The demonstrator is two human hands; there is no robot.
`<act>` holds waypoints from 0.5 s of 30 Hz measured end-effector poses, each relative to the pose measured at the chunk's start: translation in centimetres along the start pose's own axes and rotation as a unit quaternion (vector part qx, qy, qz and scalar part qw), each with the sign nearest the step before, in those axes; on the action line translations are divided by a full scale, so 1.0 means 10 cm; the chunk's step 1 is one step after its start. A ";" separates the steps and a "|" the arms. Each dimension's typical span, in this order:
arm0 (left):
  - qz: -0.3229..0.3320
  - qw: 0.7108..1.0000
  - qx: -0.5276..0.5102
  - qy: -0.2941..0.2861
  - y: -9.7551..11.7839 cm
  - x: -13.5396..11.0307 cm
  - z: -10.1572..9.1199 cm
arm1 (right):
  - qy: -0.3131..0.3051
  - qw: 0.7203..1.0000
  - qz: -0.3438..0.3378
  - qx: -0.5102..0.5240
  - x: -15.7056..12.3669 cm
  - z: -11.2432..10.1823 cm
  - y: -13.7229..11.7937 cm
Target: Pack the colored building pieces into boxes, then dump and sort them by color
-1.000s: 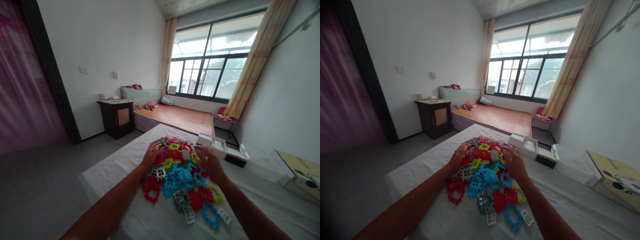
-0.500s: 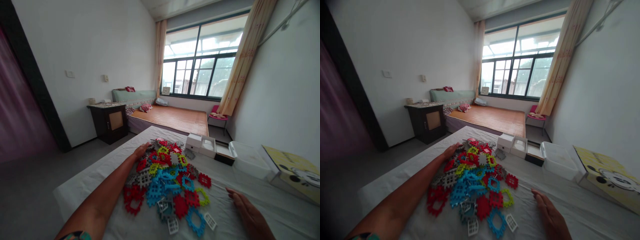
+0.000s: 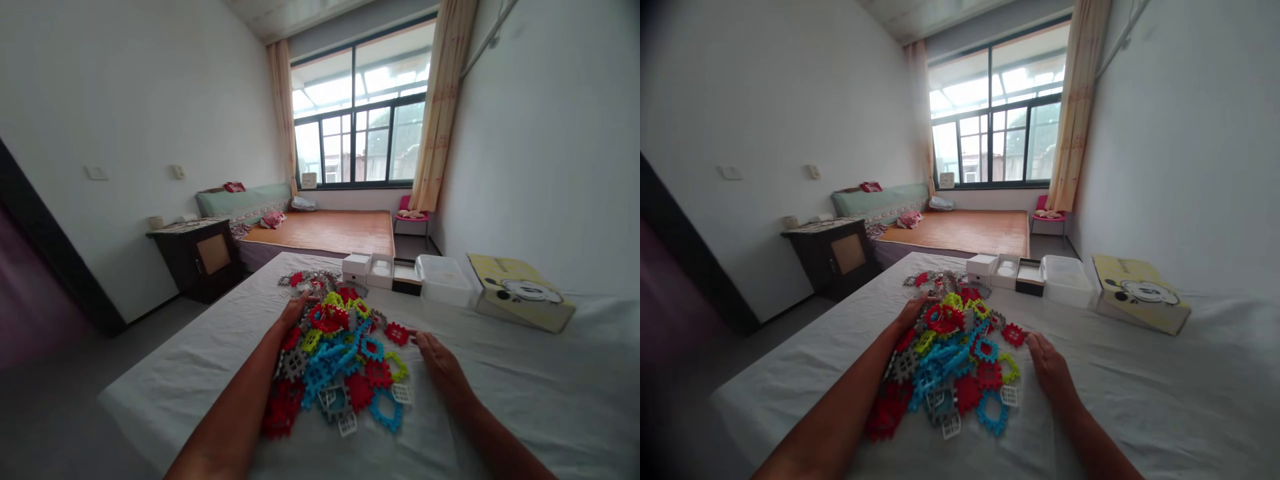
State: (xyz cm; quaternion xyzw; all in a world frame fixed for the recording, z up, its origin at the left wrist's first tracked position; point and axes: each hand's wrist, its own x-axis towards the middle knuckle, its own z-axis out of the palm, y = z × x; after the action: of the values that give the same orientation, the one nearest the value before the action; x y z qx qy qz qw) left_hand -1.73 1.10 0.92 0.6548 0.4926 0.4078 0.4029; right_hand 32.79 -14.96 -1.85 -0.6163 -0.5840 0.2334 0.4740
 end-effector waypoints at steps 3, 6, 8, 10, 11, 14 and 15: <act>0.024 1.000 0.006 0.003 0.15 -0.03 0.31 | 0.023 0.998 0.031 0.041 0.09 -0.13 0.14; 0.039 0.999 0.015 0.019 0.28 -0.03 0.61 | 0.060 0.997 0.020 0.031 0.11 -0.21 0.13; 0.046 0.998 0.022 0.034 0.36 0.01 0.79 | 0.092 0.995 -0.026 -0.017 0.05 -0.22 -0.01; 0.051 0.997 0.026 0.053 0.44 0.07 0.97 | 0.093 0.985 -0.123 -0.079 -0.08 -0.20 -0.25; 0.053 0.996 0.028 0.063 0.49 0.10 1.07 | 0.074 0.973 -0.188 -0.110 -0.16 -0.17 -0.38; 0.063 0.994 0.032 0.085 0.65 0.16 1.36 | -0.042 0.906 -0.385 -0.173 -0.45 -0.01 -0.78; 0.068 0.994 0.033 0.085 0.69 0.17 1.45 | -0.084 0.875 -0.439 -0.187 -0.54 0.06 -0.88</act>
State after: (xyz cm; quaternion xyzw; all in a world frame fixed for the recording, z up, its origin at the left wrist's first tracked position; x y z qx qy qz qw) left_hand 14.30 -0.43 2.62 0.6629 0.4924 0.4716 0.3093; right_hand 26.76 -21.00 3.99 -0.3517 -0.8650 -0.0609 0.3527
